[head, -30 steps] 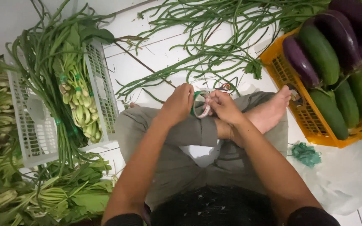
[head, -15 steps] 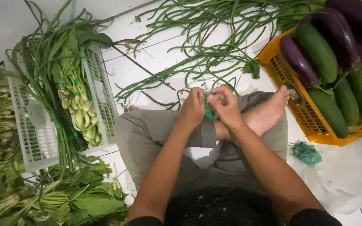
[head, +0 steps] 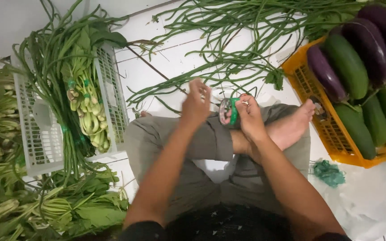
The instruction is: Bundling long beans together using green tape while sitting on the floor.
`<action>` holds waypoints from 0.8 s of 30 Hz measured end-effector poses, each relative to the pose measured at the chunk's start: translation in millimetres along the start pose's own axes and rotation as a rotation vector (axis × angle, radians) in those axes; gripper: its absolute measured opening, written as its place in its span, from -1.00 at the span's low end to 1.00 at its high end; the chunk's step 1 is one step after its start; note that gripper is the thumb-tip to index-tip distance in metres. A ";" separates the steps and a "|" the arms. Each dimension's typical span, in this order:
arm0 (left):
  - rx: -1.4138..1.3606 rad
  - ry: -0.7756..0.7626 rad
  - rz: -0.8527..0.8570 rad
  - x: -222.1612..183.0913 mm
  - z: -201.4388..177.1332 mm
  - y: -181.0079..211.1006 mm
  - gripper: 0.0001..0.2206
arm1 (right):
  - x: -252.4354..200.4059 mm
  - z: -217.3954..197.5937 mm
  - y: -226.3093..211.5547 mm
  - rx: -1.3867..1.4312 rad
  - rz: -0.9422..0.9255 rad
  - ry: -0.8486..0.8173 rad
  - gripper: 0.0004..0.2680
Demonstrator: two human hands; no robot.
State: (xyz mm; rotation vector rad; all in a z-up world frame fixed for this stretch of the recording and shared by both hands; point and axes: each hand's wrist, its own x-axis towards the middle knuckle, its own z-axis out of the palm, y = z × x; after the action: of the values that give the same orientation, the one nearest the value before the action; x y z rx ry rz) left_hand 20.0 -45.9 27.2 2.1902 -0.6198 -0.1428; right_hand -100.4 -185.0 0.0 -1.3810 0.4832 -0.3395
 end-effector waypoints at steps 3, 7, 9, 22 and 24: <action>0.170 -0.150 -0.182 43.5 -38.1 -48.2 -0.69 | 3.7 -2.4 6.9 0.032 0.038 0.030 -0.95; 0.730 -0.447 -0.186 64.9 -53.2 -154.3 -0.46 | 11.0 -7.0 13.4 0.016 0.102 0.017 -0.94; 0.757 -0.496 -0.270 74.5 -41.7 -197.5 -0.39 | 16.2 -6.0 16.0 0.005 0.088 -0.002 -0.94; 0.814 -0.462 -0.150 82.3 -11.6 -254.0 -0.81 | 28.9 -10.2 35.4 0.033 0.121 -0.099 -0.93; 0.720 -0.490 -0.177 88.9 -41.8 -199.2 -0.78 | 30.0 -12.3 41.1 0.041 0.104 -0.117 -0.93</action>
State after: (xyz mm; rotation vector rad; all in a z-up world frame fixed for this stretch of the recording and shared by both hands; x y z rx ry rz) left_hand 186.6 46.3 -87.0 2.9381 -0.8342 -0.6490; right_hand -83.1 -203.7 -45.7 -1.3222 0.4470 -0.1816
